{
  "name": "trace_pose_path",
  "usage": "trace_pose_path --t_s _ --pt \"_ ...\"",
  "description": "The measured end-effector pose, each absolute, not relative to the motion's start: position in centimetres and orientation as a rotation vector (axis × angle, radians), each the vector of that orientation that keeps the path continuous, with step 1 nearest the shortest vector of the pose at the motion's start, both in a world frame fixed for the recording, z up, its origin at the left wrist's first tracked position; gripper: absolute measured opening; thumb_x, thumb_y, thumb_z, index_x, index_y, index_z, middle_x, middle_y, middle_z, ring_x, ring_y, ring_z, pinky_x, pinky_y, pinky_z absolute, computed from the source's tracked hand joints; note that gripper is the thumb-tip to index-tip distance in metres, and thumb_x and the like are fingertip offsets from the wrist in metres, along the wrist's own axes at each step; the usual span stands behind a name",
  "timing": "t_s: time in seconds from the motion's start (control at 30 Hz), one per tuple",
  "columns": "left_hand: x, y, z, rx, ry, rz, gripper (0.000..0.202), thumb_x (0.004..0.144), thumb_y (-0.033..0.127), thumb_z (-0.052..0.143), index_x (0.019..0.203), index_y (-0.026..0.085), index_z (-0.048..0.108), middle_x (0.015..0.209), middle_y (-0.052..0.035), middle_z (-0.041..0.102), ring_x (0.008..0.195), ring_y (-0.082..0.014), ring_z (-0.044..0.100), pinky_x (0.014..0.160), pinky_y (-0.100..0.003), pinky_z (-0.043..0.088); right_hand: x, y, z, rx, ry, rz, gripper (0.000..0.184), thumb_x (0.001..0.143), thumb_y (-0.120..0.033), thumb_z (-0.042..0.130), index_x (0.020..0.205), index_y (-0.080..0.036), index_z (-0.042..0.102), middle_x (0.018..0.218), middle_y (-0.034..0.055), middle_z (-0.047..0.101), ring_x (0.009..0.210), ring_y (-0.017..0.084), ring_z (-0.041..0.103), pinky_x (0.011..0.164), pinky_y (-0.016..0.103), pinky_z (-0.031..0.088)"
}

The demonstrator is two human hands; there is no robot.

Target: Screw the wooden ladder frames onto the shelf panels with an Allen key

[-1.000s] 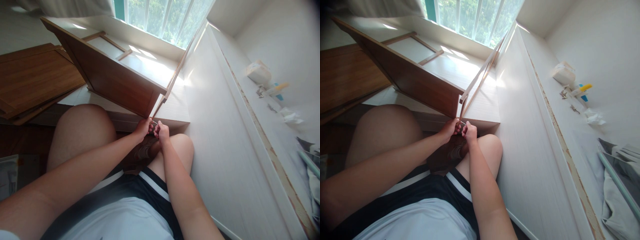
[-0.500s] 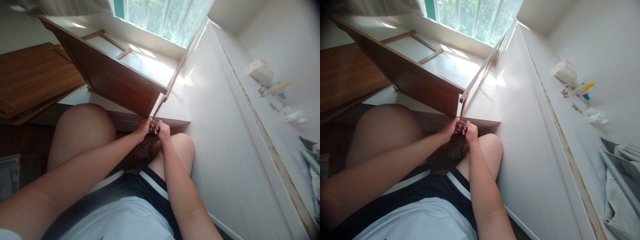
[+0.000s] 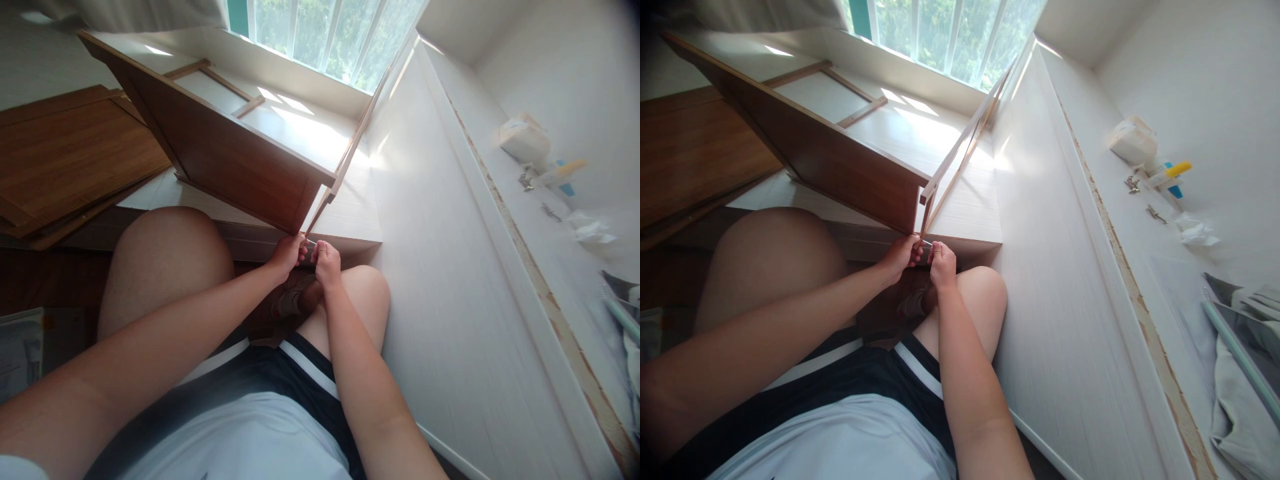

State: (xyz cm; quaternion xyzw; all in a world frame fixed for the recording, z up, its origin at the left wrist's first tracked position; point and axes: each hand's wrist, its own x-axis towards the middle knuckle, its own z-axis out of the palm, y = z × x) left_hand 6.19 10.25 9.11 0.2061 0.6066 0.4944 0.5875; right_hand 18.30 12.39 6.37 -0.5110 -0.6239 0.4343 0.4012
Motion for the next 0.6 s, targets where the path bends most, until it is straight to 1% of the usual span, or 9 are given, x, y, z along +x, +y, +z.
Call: trace_pose_path --t_s 0.13,0.33,0.47,0.6 --pt "6.1 10.22 8.98 0.48 1.415 1.147 0.028 0.082 0.039 0.05 0.08 0.016 0.064 0.066 0.0002 0.056 0.05 -0.0087 0.049 0.043 -0.02 0.033 18.02 12.34 6.23 -1.307 -1.441 1.298 0.052 0.095 -0.053 0.04 0.056 -0.019 0.05 0.045 -0.0017 0.051 0.042 0.011 0.044 0.047 0.024 0.035" --pt "6.08 10.27 8.41 0.491 1.407 1.155 0.029 0.081 0.042 0.051 0.08 0.016 0.064 0.066 0.0001 0.056 0.05 -0.0089 0.049 0.043 -0.02 0.034 17.6 12.45 6.88 -1.301 -1.187 1.589 0.052 0.091 -0.049 0.045 0.049 -0.019 0.047 0.035 -0.0001 0.048 0.028 0.008 0.034 0.032 0.023 0.022" --pt "6.14 10.28 8.39 0.496 1.41 1.157 0.029 0.082 0.041 0.051 0.08 0.016 0.065 0.065 0.0003 0.057 0.05 -0.0089 0.049 0.043 -0.021 0.034 17.63 12.82 7.16 -1.324 -1.112 1.651 0.05 0.089 -0.046 0.048 0.047 -0.019 0.047 0.032 0.0003 0.046 0.024 0.008 0.032 0.029 0.022 0.017" --pt "6.19 10.26 8.58 0.5 1.42 1.159 0.028 0.082 0.04 0.051 0.079 0.016 0.065 0.064 0.0007 0.057 0.049 -0.0087 0.049 0.043 -0.021 0.034 17.89 13.14 7.21 -1.358 -1.122 1.631 0.049 0.088 -0.044 0.049 0.046 -0.019 0.047 0.031 0.0003 0.045 0.023 0.008 0.032 0.028 0.022 0.017"
